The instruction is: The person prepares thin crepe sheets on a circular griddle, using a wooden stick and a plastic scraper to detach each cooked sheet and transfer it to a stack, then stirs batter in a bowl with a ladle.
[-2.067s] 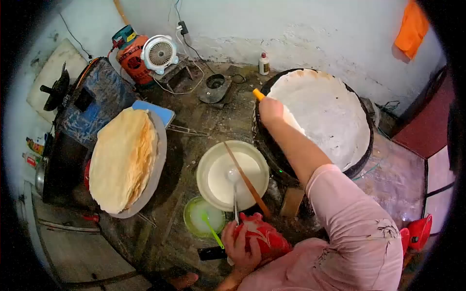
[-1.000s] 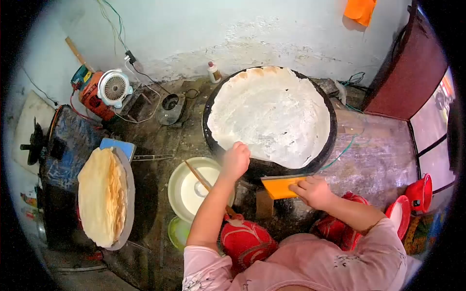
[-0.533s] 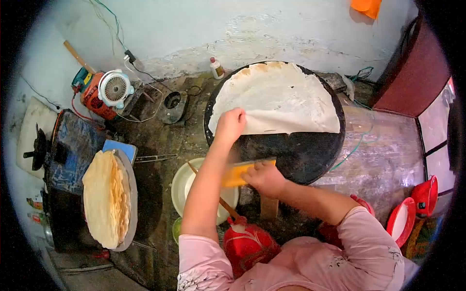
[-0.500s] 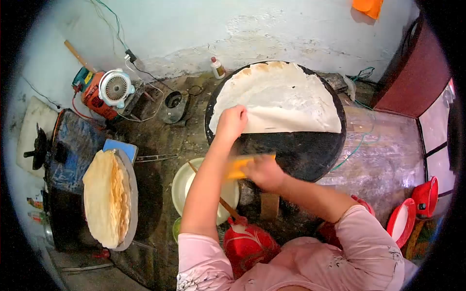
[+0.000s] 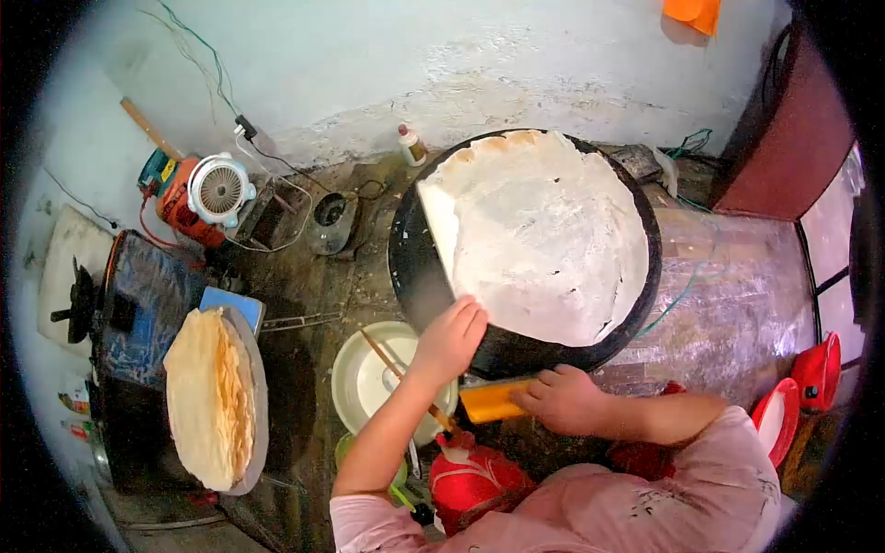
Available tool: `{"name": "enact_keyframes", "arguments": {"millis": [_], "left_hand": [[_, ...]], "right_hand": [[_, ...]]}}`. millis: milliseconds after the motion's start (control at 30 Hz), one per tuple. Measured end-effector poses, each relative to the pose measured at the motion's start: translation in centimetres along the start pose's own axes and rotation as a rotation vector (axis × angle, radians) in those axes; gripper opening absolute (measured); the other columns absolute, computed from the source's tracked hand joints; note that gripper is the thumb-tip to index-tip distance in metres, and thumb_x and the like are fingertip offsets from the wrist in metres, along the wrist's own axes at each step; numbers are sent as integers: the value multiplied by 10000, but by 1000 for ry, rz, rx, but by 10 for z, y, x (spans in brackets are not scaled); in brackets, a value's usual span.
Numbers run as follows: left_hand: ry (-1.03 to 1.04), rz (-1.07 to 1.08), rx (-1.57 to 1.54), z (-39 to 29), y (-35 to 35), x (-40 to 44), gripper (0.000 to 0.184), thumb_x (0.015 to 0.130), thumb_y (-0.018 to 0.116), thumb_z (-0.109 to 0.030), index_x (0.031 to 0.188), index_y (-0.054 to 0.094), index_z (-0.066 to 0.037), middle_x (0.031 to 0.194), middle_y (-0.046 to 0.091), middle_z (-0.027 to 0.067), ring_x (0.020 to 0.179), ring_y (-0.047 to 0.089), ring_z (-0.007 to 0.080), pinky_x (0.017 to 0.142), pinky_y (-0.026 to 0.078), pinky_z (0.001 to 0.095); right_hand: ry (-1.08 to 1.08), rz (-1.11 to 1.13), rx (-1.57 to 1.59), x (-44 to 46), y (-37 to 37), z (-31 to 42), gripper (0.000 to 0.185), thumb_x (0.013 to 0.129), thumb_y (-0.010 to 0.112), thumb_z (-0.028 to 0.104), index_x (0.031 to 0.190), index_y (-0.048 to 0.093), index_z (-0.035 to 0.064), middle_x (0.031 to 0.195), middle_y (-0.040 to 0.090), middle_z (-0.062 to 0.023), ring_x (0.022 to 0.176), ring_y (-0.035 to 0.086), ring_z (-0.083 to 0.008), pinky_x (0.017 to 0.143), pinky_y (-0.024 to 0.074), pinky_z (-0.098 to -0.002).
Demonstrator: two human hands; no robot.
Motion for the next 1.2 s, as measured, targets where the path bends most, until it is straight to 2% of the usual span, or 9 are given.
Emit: {"name": "enact_keyframes", "arguments": {"millis": [33,300,367,533,633,767,800,900,1200], "left_hand": [[-80,31,-38,-1,7,-12,221,768,589,-57,981,565,-5,994,572,152,960,551,339,823,474,381],[-259,128,-8,-32,53,-23,467,736,583,-41,1186,458,-16,1048,483,175,943,481,357,765,431,409],[-228,245,220,-41,61,-11,602,681,611,-50,1252,420,-45,1124,451,173,1073,431,343,894,381,446],[-70,258,-3,-53,71,19,107,673,584,-86,738,662,-119,965,585,49,1014,465,254,796,375,423],[-145,347,-15,-42,70,37,127,677,608,-74,785,655,-122,875,621,41,929,537,238,773,403,393],[-465,87,129,-22,23,79,59,736,631,-126,774,675,-131,788,642,95,707,603,300,626,486,385],[-358,-141,58,-21,7,94,92,749,535,-120,683,599,-113,677,570,120,663,557,324,569,439,430],[-251,-342,97,-20,-24,121,87,718,570,-26,747,631,-81,766,629,91,717,603,263,613,482,355],[-123,-220,169,-63,-4,29,265,668,584,32,919,633,-37,907,618,147,870,595,302,752,497,372]], "right_hand": [[90,210,87,-12,-16,5,269,744,543,218,995,563,122,795,571,-26,755,576,-221,611,450,-366],[388,111,253,-84,-11,17,413,668,615,214,1067,560,120,740,559,-34,706,579,-237,594,475,-380],[401,61,243,-86,-1,19,390,639,637,196,1019,583,124,708,552,-32,668,570,-239,562,463,-384],[396,22,236,-91,5,22,380,611,662,188,981,603,131,675,543,-33,638,566,-245,531,450,-395],[377,-19,283,-95,3,22,378,624,666,200,989,599,127,686,553,-38,649,573,-249,533,454,-398],[391,25,274,-99,5,22,373,642,668,215,997,591,131,715,570,-44,668,578,-254,538,459,-396],[375,23,270,-100,6,23,371,646,668,219,999,588,138,721,570,-45,671,578,-256,537,459,-395],[375,-18,276,-99,4,24,371,645,668,221,1000,585,150,714,556,-42,665,573,-256,530,454,-399],[387,-27,288,-105,-7,22,371,645,671,230,992,578,137,737,574,-45,677,579,-254,536,458,-393]]}}
Point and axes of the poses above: each hand's wrist, its own x-axis towards the middle knuckle, its own y-axis out of the palm, z = x × y, the point moved 2 cm from there along x, towards the middle knuckle
